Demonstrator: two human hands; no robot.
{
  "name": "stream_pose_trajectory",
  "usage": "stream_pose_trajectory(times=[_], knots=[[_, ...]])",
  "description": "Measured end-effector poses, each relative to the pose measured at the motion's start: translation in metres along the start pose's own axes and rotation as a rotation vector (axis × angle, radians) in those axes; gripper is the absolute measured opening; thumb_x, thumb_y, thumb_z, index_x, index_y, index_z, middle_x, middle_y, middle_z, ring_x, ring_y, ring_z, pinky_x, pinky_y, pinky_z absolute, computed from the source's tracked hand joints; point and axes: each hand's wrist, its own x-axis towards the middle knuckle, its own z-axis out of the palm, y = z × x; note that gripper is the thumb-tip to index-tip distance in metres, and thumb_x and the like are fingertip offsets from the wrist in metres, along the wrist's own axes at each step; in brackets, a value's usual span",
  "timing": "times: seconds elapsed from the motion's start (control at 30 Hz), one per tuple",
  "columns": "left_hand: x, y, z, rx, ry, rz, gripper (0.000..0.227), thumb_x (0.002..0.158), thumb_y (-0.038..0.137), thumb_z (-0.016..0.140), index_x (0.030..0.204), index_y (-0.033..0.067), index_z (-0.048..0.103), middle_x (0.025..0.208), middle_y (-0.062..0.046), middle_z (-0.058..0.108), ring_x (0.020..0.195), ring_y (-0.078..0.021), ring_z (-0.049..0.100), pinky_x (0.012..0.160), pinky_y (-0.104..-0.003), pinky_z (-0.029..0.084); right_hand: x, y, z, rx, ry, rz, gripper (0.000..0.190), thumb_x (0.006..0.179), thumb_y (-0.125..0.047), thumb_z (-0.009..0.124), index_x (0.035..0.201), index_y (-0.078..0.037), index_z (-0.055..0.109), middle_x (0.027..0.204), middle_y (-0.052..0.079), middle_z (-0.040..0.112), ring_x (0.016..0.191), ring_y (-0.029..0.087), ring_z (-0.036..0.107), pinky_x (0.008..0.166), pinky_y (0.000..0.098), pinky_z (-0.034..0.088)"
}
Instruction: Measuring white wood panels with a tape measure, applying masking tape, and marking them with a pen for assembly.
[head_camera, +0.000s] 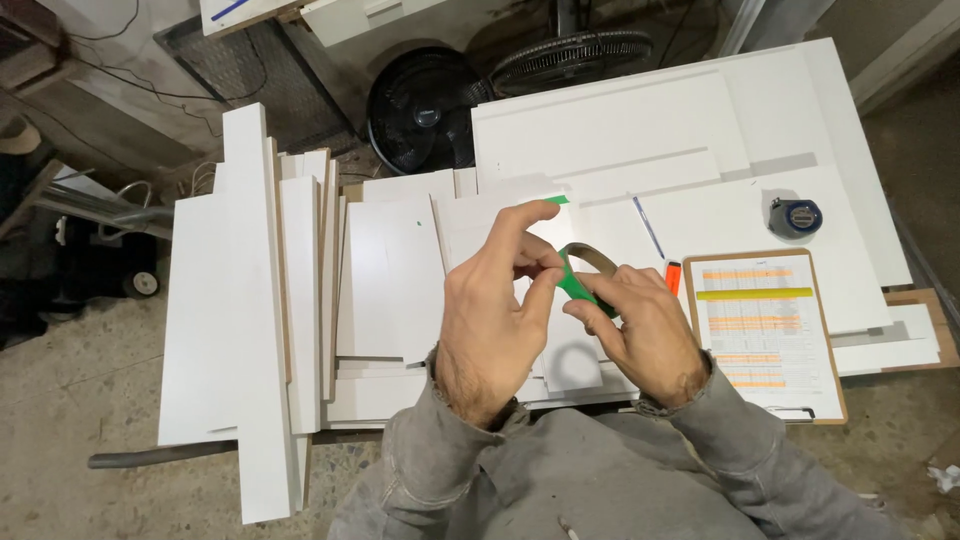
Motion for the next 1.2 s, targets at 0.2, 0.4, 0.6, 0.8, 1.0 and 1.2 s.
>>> stream_pose_trajectory(times=[0.2,0.4,0.6,0.8,1.0,1.2], knots=[[0.004,-0.011,-0.004,-0.005,0.044,-0.03,0.045,0.089,-0.006,0.07,0.13,0.0041,0.056,0.09,-0.008,0.073,0.089,-0.0183,0.078,0.082,-0.032,0.067,0.008,0.013,0.002,0.034,-0.152,0.178,0.029,0.095,-0.033,0.067,0.101,-0.005,0.074,0.063,0.01,0.057,0.063,0.025,0.053,0.066,0.039,0.044],[0.009,-0.039,0.0,-0.015,0.09,-0.06,0.042,0.089,-0.007,0.069,0.128,0.0043,0.057,0.09,-0.007,0.074,0.09,-0.0177,0.078,0.083,-0.032,0.068,0.005,0.035,0.005,0.172,-0.183,0.183,0.029,0.099,-0.03,0.059,0.102,-0.006,0.074,0.06,0.007,0.061,0.063,0.021,0.056,0.065,0.0354,0.048],[0.013,-0.063,0.008,-0.022,0.114,-0.156,0.04,0.087,-0.006,0.07,0.124,0.0047,0.057,0.087,-0.005,0.075,0.085,-0.0145,0.076,0.075,-0.03,0.064,0.001,0.059,0.014,0.14,-0.105,0.136,0.029,0.103,-0.026,0.055,0.099,-0.007,0.077,0.066,0.005,0.064,0.075,0.018,0.057,0.064,0.0337,0.049],[0.009,-0.076,0.023,-0.033,0.14,-0.196,0.039,0.087,-0.005,0.07,0.123,0.0037,0.057,0.085,-0.005,0.075,0.082,-0.0138,0.076,0.074,-0.029,0.064,0.006,0.049,0.009,0.295,-0.071,0.236,0.024,0.097,-0.021,0.058,0.11,-0.002,0.067,0.067,0.004,0.065,0.058,0.011,0.054,0.052,0.0299,0.044],[0.0,-0.077,0.038,-0.075,0.184,-0.189,0.038,0.088,-0.006,0.068,0.123,0.004,0.058,0.085,-0.005,0.075,0.083,-0.0141,0.076,0.078,-0.03,0.066,0.0,0.082,0.021,0.264,-0.033,0.278,0.029,0.097,-0.021,0.064,0.083,0.001,0.076,0.053,0.005,0.058,0.047,0.009,0.044,0.044,0.0291,0.034],[-0.01,-0.067,0.053,-0.072,0.238,-0.206,0.036,0.089,-0.007,0.068,0.121,0.0041,0.056,0.085,-0.006,0.074,0.084,-0.0152,0.077,0.077,-0.03,0.067,-0.003,0.106,0.034,0.319,0.059,0.29,0.026,0.093,-0.014,0.064,0.075,0.002,0.075,0.052,0.002,0.057,0.048,0.008,0.044,0.045,0.0275,0.035]])
